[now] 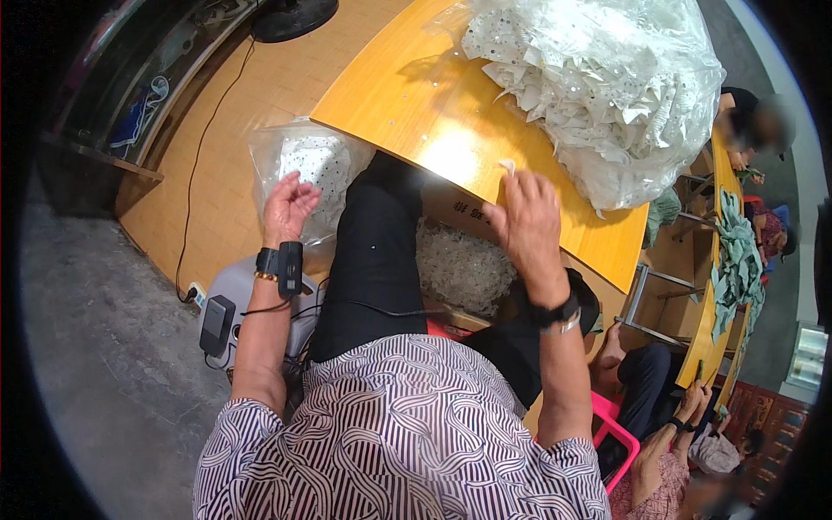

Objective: Sorting and inspecting small pieces of white fabric scraps.

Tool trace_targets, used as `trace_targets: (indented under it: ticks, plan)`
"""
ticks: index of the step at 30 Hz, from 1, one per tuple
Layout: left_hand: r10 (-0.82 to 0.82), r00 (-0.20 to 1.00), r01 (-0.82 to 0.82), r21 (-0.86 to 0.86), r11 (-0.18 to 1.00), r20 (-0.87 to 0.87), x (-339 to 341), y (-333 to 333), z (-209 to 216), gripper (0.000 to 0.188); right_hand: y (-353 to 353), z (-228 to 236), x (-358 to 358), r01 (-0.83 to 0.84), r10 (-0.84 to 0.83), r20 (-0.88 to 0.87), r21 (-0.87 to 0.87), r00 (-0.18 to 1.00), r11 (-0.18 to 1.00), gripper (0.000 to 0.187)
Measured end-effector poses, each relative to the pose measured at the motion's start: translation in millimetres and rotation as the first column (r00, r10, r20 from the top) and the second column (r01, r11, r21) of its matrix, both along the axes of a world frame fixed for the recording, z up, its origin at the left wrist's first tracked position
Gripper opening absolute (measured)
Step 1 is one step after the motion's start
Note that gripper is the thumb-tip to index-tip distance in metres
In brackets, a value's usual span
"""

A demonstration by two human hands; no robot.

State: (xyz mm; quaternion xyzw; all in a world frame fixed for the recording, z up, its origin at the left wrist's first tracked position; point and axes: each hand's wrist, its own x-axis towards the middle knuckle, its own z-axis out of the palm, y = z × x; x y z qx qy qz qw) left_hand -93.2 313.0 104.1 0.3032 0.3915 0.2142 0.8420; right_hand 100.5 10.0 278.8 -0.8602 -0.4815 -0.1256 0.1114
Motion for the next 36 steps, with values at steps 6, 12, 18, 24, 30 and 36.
trace_targets:
  ticks: [6,12,18,24,30,36]
  plan:
    - [-0.179,0.915,0.069,0.296,0.953,0.363,48.3,-25.0,114.2,0.025,-46.2,-6.3,-59.0,0.026,-0.026,-0.029,0.013,0.999,1.0,0.039]
    - [-0.353,0.825,0.262,0.255,0.931,0.442,90.1,-84.0,128.3,0.023,-61.4,-6.8,-62.9,0.115,-0.188,-0.261,-0.273,0.947,0.955,0.016]
    - [-0.391,0.798,0.336,0.199,0.921,0.46,122.5,-112.9,139.7,0.024,-29.1,31.0,-7.2,0.099,-0.069,-0.137,0.227,0.988,0.969,0.007]
    - [-0.412,0.819,0.365,0.19,0.911,0.4,144.1,-124.8,140.4,0.023,15.1,22.4,72.2,0.369,-0.01,-0.563,0.527,0.826,0.765,0.021]
    - [-0.411,0.815,0.351,0.216,0.911,0.408,140.9,-126.1,131.7,0.023,68.4,37.5,109.9,0.406,-0.324,-0.245,0.549,0.914,0.731,0.029]
    - [-0.434,0.794,0.364,0.239,0.9,0.426,141.9,-125.5,131.5,0.023,55.6,20.9,140.0,0.492,-0.187,-0.515,0.556,0.837,0.67,0.027]
